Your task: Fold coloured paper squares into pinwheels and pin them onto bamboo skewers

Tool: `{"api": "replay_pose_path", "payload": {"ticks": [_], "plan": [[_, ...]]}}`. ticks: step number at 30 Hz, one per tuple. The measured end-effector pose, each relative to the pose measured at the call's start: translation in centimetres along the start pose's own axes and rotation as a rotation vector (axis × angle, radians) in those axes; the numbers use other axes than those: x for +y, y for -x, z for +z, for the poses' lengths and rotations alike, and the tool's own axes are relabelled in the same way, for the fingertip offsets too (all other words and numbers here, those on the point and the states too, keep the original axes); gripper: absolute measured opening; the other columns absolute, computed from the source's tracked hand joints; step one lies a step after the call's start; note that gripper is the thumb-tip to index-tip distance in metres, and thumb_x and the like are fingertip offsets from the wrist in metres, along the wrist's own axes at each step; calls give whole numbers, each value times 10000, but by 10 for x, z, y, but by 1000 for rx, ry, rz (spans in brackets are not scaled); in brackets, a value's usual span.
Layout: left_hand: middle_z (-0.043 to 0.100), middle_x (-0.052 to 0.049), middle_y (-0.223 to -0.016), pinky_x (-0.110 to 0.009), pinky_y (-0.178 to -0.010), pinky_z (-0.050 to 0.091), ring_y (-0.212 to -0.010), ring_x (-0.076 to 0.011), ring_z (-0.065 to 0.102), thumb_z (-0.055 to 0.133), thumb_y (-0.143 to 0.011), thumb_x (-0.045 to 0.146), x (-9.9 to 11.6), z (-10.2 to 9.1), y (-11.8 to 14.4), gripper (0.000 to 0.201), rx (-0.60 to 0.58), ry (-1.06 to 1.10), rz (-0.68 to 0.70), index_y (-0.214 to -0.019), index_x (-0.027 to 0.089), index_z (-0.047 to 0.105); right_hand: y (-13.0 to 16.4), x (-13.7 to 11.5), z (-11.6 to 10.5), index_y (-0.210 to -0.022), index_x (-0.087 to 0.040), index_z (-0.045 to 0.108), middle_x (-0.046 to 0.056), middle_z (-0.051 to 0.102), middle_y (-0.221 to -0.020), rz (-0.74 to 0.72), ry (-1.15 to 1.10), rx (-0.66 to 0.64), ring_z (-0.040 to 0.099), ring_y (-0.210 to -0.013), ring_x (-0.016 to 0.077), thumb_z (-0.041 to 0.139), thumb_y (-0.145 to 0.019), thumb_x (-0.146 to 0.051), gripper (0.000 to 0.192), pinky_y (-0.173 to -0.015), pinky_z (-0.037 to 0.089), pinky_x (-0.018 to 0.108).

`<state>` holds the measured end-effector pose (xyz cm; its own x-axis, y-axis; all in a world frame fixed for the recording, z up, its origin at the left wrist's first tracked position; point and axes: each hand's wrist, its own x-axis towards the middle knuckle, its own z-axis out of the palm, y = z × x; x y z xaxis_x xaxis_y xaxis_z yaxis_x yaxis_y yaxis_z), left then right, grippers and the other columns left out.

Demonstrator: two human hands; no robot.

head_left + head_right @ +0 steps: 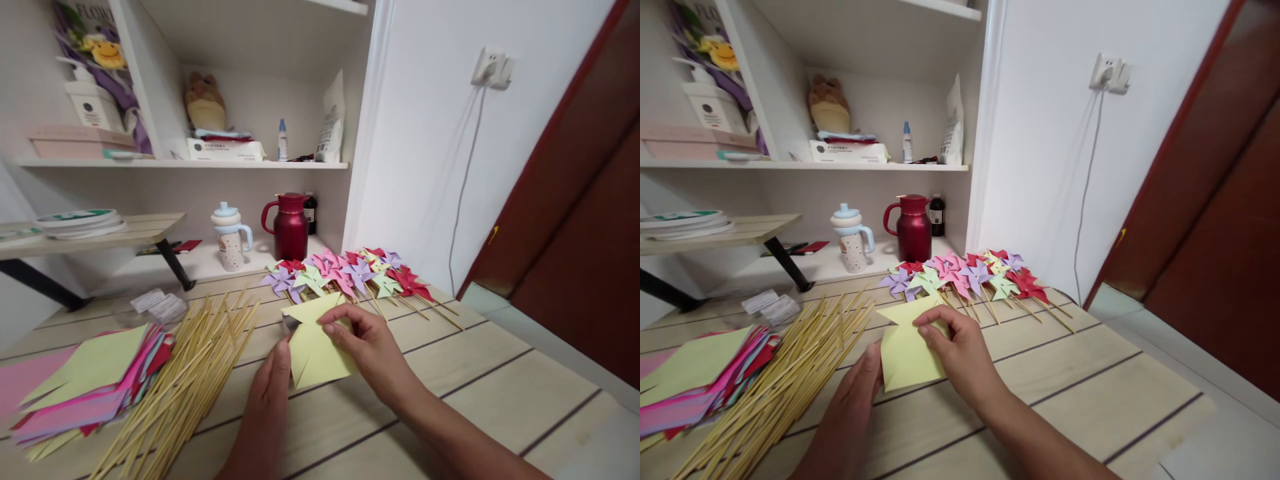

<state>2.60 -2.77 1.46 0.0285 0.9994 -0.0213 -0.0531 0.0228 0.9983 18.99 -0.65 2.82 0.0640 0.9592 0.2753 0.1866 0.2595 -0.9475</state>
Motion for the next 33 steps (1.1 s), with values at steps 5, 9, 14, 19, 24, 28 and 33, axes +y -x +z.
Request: {"api": "replay_pose_path", "payload": {"ticks": [5,9,14,19,24,28,33], "plan": [[640,-70,-1312,-305,-994,443,-1293,-242,493,443,-906,539,-1,-1,0,490,27,-48,47,-1187,204,664,0,-4,-3,-839,-199,700,-23,550,-670,-21,-39,-16,451,-619,125,629,-815,-273,105,-558,332,239],[712,-67,-1164,-292,-929,471,-1182,-244,571,456,-899,560,-1,-2,-3,482,-41,-28,77,-1123,206,694,2,-6,-1,-817,-200,706,-11,611,-721,-56,-26,-66,507,-670,133,613,-814,-229,97,-601,364,243],[729,-28,-926,-265,-785,485,-884,-205,625,537,-879,518,-9,-4,-6,368,-130,34,107,-957,199,705,3,-8,-1,-813,-201,704,-3,651,-770,-59,13,-70,548,-708,140,611,-808,-198,93,-633,390,244],[622,16,-700,-235,-627,449,-687,-157,524,594,-829,536,-15,-6,-9,358,-46,-3,60,-736,193,633,3,-6,0,-823,-199,703,2,665,-794,-29,30,-102,564,-727,147,612,-808,-193,92,-655,408,251],[585,12,-677,-224,-597,413,-657,-145,471,625,-795,523,-16,-6,-11,357,4,-85,48,-702,179,648,3,-4,1,-826,-200,705,3,674,-808,-38,36,-116,579,-772,158,620,-809,-198,86,-685,413,256],[537,23,-633,-220,-554,375,-615,-135,424,616,-786,512,-15,-6,-11,356,30,-139,38,-656,181,620,5,-7,1,-833,-203,697,-1,678,-813,-40,25,-137,591,-780,155,613,-827,-204,84,-711,421,257],[454,38,-567,-225,-520,331,-571,-129,380,603,-776,507,-10,-6,-10,368,93,-231,90,-595,188,587,6,-9,0,-864,-207,696,-5,678,-826,-65,38,-159,590,-792,151,606,-856,-227,93,-732,423,256]]}}
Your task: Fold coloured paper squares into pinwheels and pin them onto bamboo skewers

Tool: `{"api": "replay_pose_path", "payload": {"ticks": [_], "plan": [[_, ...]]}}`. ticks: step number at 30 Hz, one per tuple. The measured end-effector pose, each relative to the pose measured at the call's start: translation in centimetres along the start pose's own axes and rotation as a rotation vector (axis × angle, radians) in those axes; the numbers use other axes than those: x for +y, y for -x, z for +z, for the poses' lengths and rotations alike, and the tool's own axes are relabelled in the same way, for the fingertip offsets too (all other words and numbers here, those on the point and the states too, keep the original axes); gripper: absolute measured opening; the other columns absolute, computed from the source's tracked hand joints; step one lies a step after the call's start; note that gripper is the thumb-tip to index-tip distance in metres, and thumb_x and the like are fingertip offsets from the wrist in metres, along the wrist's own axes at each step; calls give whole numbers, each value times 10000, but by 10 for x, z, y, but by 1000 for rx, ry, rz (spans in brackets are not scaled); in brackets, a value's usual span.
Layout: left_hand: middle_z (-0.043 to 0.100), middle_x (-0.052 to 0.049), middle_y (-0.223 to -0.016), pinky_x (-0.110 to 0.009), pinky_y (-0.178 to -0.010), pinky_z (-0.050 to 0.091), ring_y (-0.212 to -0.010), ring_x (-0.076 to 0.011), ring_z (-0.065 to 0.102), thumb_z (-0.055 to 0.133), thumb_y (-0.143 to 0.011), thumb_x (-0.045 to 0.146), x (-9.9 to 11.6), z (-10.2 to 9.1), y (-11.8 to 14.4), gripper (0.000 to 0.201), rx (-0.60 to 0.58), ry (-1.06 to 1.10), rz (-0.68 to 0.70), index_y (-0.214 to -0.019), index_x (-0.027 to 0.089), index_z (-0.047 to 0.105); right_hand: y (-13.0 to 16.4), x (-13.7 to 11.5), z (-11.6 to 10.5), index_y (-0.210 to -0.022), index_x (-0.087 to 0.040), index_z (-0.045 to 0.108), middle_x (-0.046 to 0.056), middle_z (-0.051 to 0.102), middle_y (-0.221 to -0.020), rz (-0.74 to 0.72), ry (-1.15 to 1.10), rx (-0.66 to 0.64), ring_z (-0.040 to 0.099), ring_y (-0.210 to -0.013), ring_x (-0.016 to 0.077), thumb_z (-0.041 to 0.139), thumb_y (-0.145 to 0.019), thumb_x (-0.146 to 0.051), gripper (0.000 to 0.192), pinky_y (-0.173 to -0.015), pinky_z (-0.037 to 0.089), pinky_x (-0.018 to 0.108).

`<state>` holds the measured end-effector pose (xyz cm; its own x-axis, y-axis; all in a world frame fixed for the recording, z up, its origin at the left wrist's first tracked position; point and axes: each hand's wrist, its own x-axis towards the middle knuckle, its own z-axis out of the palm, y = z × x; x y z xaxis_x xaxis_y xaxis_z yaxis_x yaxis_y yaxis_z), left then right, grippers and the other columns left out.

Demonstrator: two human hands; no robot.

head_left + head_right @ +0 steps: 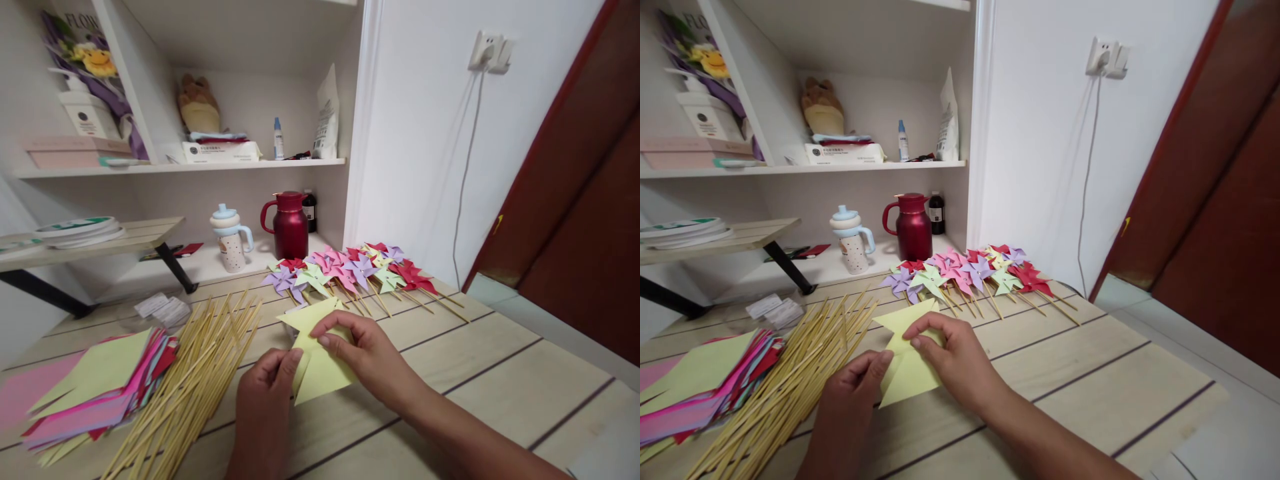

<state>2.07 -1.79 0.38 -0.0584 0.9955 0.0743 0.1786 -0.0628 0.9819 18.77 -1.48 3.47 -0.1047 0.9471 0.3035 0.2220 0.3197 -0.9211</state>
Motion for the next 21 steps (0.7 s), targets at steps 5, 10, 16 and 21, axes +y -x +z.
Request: {"api": "replay_pose_path", "payload": {"ticks": [5,10,16,21], "plan": [[500,22,-563,-235,-544,346,-573,-143,433,629,-765,457,6,-2,2,337,15,-82,115,-558,193,602,3,-2,-1,-931,-215,698,9,687,-862,10,-57,-15,604,-805,162,538,-929,-361,216,-730,444,270],[543,18,-589,-235,-597,377,-613,-155,497,652,-782,444,2,-2,3,325,29,-125,194,-570,202,604,4,-6,0,-977,-239,702,12,712,-944,3,-6,-12,627,-903,191,618,-880,-340,164,-809,462,300],[578,13,-621,-249,-619,406,-636,-166,531,641,-795,465,3,-1,0,320,-20,-103,178,-607,206,626,4,-6,0,-1025,-251,686,13,703,-1001,8,44,21,632,-901,200,664,-818,-208,213,-799,484,308],[700,-50,-1104,-287,-914,442,-1079,-226,604,615,-831,453,12,-1,0,307,-74,176,42,-996,213,711,4,-7,-1,-1120,-288,649,8,667,-1106,-14,17,25,614,-956,198,659,-821,-188,316,-824,486,308]]}}
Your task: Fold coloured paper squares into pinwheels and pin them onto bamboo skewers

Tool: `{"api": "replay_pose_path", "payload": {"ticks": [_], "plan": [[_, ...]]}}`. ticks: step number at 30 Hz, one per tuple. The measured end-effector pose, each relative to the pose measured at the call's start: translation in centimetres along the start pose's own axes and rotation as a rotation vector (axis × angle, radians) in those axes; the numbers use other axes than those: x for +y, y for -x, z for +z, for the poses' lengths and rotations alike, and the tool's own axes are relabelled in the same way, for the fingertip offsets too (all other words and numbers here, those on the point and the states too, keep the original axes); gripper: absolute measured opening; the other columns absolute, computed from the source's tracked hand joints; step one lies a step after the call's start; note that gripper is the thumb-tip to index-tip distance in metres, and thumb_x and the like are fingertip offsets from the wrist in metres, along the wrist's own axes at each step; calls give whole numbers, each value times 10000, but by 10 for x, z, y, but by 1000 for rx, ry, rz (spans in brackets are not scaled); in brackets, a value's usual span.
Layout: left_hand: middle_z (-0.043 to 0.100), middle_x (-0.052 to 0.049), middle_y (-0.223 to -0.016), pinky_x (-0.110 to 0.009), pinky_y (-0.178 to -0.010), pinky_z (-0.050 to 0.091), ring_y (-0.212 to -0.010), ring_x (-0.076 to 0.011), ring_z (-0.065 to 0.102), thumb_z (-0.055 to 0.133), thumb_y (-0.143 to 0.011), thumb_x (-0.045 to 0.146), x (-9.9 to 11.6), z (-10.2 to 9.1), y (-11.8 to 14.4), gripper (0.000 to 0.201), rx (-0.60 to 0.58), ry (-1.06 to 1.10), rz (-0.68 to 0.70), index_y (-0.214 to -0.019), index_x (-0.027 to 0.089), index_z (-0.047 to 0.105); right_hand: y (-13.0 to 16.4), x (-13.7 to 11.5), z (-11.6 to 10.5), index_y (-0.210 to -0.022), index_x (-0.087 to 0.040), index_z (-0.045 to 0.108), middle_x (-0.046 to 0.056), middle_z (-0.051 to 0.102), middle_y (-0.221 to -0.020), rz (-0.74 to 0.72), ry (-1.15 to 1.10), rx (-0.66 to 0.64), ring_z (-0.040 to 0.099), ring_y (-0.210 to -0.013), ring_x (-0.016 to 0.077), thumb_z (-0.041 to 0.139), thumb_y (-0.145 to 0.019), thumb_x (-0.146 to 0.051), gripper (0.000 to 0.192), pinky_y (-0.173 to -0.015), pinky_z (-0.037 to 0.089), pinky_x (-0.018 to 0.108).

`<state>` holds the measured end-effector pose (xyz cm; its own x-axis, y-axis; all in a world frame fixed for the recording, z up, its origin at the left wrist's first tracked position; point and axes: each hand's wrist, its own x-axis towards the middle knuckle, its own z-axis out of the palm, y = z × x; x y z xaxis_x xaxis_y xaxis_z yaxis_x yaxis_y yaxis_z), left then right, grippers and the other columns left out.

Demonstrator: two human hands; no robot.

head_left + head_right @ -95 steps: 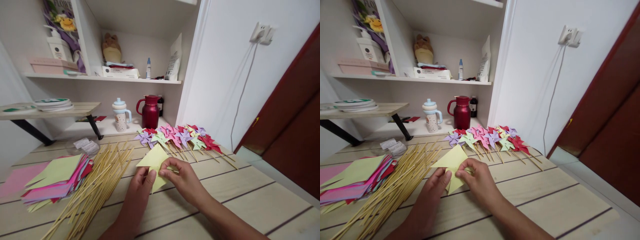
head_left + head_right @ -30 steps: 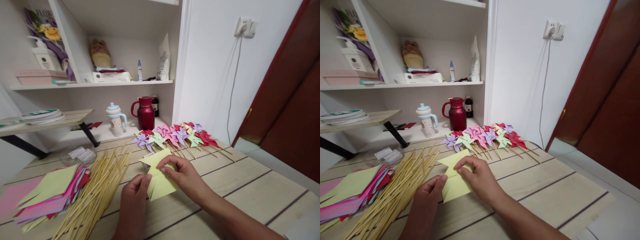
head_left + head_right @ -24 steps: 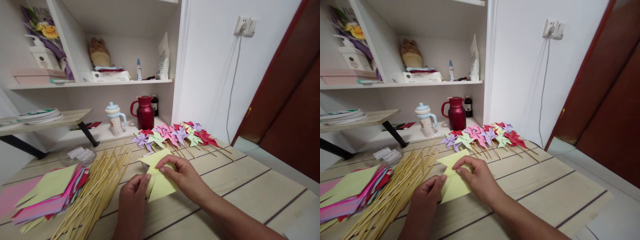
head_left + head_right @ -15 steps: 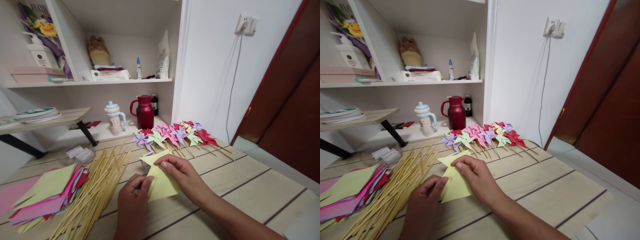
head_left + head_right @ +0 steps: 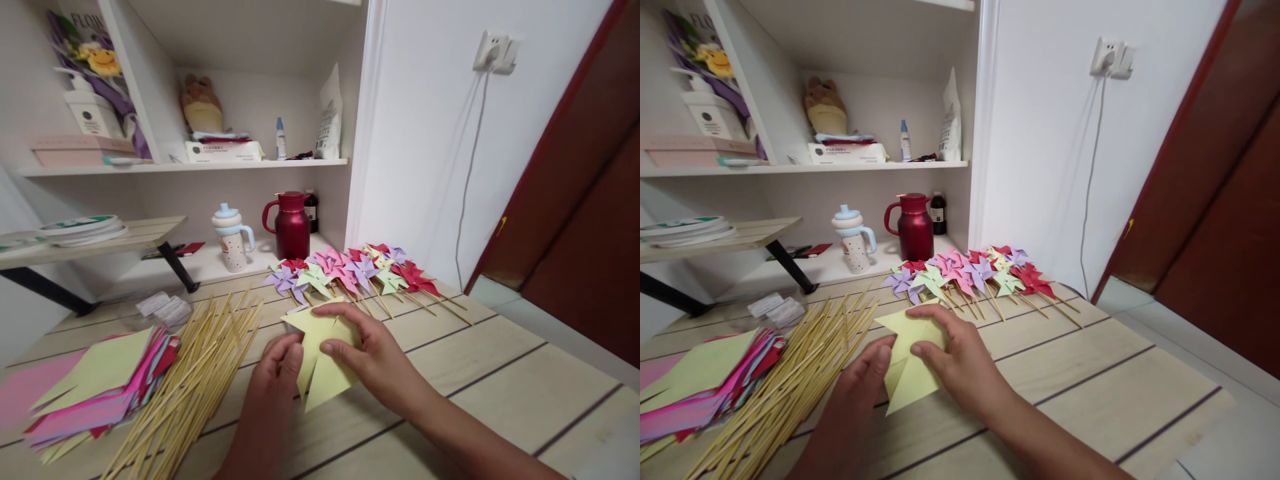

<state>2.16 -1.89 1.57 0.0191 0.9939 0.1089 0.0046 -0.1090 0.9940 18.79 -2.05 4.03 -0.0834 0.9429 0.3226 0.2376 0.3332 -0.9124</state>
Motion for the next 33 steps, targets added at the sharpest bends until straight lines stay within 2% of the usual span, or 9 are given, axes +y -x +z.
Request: {"api": "replay_pose_path", "payload": {"ticks": [4,10,15,17,19,21,26,30,33], "plan": [[727,-48,-1033,-282,-862,476,-1030,-222,629,671,-801,426,0,1,1,252,-59,137,-128,-919,207,711,2,0,1,-1162,-294,623,11,659,-1120,-14,-28,-51,616,-957,193,639,-832,-169,354,-821,499,306],[710,-1,-776,-222,-707,477,-742,-146,613,711,-774,370,0,0,-2,185,-98,166,-130,-802,188,711,2,-1,0,-1188,-300,613,11,665,-1135,-16,5,-76,619,-976,199,637,-833,-156,384,-865,491,327],[669,14,-684,-225,-665,470,-694,-147,586,752,-713,353,-2,-1,-3,181,-33,140,-108,-731,176,724,3,1,1,-1265,-300,564,36,619,-1256,-34,-6,-37,581,-1111,232,695,-816,-232,473,-942,458,357],[681,8,-703,-237,-672,473,-709,-158,592,741,-721,384,-4,-2,-3,215,-4,124,-124,-776,176,739,3,3,2,-1384,-309,441,48,660,-1129,22,-94,-37,634,-964,217,658,-861,-317,566,-820,499,339],[700,-3,-737,-250,-692,475,-731,-169,597,731,-726,410,-4,-2,-3,246,56,99,-138,-794,175,745,4,4,2,-1465,-305,305,17,670,-886,100,-199,-52,638,-743,185,577,-915,-406,622,-674,495,309],[712,-12,-757,-259,-715,477,-750,-180,602,734,-716,419,-3,-2,-3,252,132,77,-136,-770,174,746,3,5,1,-1487,-284,254,-6,644,-776,142,-270,-54,626,-700,178,540,-929,-457,650,-683,486,317],[719,-26,-751,-273,-696,477,-740,-196,605,738,-697,423,0,-2,-2,249,198,63,-119,-725,175,746,2,7,2,-1399,-262,421,12,645,-835,178,-257,-86,635,-823,200,593,-893,-464,572,-770,494,344],[715,-20,-750,-256,-683,456,-730,-181,589,740,-702,432,-3,-3,-1,249,194,18,-88,-724,184,742,2,8,4,-1265,-262,539,56,646,-1130,39,-235,-117,607,-1071,219,616,-885,-394,409,-902,482,338],[709,-12,-761,-250,-706,457,-748,-173,589,739,-711,438,-6,-1,0,254,190,56,-90,-737,185,736,2,10,5,-1230,-249,537,51,674,-1074,50,-214,-108,639,-998,212,633,-871,-342,383,-834,505,319]]}}
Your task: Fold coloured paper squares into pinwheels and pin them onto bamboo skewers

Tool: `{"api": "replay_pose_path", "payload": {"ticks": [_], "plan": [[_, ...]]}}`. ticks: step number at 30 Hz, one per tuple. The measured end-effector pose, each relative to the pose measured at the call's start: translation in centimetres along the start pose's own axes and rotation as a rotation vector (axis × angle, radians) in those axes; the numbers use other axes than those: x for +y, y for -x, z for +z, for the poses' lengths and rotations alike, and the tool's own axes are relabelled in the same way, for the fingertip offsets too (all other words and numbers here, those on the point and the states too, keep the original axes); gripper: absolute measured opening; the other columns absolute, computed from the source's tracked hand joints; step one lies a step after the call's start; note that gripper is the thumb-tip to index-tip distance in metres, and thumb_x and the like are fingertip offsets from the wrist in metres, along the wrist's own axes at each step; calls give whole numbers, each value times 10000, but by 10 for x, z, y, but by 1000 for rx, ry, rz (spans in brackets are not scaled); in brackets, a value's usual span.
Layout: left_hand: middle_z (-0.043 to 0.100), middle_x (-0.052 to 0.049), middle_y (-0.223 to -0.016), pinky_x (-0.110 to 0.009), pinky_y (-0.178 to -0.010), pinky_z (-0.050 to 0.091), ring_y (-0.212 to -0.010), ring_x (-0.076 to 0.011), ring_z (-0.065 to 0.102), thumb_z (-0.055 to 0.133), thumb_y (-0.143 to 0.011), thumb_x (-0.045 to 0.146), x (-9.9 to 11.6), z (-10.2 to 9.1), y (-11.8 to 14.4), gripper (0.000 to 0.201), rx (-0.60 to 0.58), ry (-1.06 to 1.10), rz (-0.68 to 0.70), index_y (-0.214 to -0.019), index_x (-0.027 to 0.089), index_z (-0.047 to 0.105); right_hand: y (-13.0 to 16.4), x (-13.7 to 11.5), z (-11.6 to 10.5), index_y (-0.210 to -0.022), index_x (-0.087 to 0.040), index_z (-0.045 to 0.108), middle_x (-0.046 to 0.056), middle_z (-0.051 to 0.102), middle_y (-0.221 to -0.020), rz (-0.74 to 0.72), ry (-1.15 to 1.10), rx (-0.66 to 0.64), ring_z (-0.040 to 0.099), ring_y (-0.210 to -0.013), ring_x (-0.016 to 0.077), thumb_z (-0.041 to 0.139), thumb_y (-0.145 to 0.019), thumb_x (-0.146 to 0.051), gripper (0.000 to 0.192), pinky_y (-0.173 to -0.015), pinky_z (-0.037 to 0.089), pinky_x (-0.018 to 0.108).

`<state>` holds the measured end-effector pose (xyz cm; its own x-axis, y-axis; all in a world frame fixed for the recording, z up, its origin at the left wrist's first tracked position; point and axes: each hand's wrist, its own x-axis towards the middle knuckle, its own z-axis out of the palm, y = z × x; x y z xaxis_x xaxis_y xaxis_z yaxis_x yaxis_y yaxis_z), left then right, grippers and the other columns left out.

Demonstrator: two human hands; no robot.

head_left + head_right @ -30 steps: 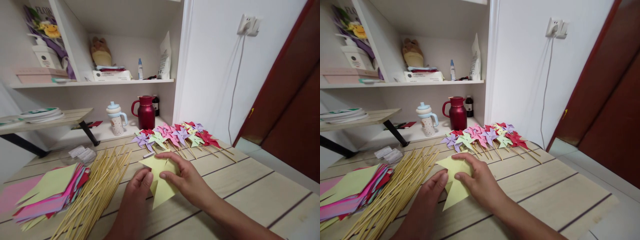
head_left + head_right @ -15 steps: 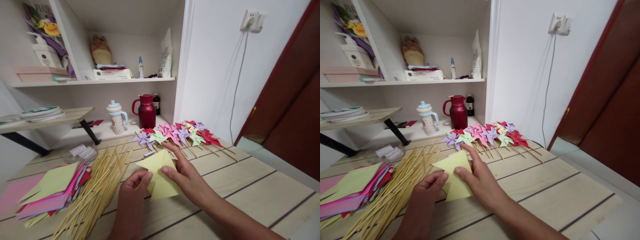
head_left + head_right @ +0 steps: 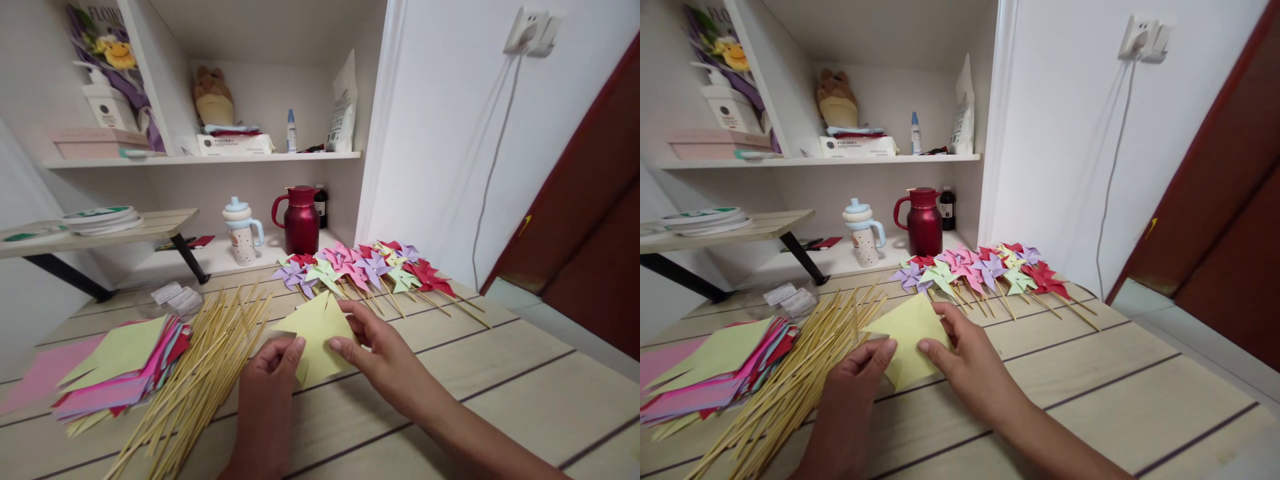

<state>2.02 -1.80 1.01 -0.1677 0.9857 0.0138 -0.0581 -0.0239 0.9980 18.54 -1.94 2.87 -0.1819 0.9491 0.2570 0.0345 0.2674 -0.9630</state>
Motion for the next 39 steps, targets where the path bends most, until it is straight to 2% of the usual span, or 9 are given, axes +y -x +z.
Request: {"api": "replay_pose_path", "payload": {"ticks": [3,6,12,16,21,26,31,35,39], "plan": [[690,-2,-738,-246,-708,459,-731,-162,581,725,-730,438,0,1,1,259,-20,38,-22,-718,180,719,0,4,-1,-1217,-228,537,9,667,-831,51,12,28,628,-727,169,582,-899,-358,347,-638,488,264],[678,3,-733,-241,-691,452,-714,-156,574,715,-744,434,0,0,1,258,-20,22,7,-692,181,709,0,5,-1,-1172,-215,552,-52,543,-635,59,73,73,500,-553,122,591,-894,-355,314,-515,386,221],[658,-3,-729,-247,-709,433,-726,-163,581,727,-747,384,-4,-2,4,227,-6,-102,225,-621,201,681,1,-2,2,-1082,-222,589,18,646,-879,25,-10,-7,607,-789,174,570,-912,-374,229,-668,485,267],[654,-10,-720,-259,-710,436,-723,-172,589,714,-760,391,-4,-2,9,239,-36,-144,269,-611,210,672,1,-2,3,-983,-209,626,11,665,-881,40,64,24,593,-786,165,680,-831,-294,182,-668,483,249],[661,-11,-727,-255,-705,437,-722,-171,586,727,-741,395,-3,-1,6,234,-6,-129,238,-610,206,682,0,1,1,-809,-165,653,1,654,-747,121,59,11,559,-654,133,668,-815,-262,98,-576,437,220],[646,0,-705,-236,-672,432,-689,-152,555,733,-731,392,-1,0,4,239,8,-85,158,-604,197,678,-1,-1,1,-799,-149,690,11,694,-719,211,-70,-29,585,-594,129,690,-789,-277,128,-549,445,219],[632,-8,-665,-253,-610,452,-647,-168,548,667,-776,521,8,0,8,338,-186,80,-24,-736,188,709,-1,-3,0,-915,-147,729,47,742,-787,239,-203,-64,661,-660,170,685,-790,-283,189,-619,504,262],[677,-22,-712,-266,-639,475,-665,-180,586,697,-765,497,10,1,7,337,-302,181,-126,-877,181,733,0,-2,-2,-899,-143,731,49,742,-772,236,-222,-65,661,-650,167,688,-784,-271,177,-607,503,259],[719,-58,-833,-278,-679,485,-733,-191,621,658,-820,453,4,0,5,337,-375,261,-137,-992,172,729,-1,-1,-3,-871,-146,727,44,736,-781,223,-181,-38,644,-641,153,681,-787,-252,143,-591,488,246]]}}
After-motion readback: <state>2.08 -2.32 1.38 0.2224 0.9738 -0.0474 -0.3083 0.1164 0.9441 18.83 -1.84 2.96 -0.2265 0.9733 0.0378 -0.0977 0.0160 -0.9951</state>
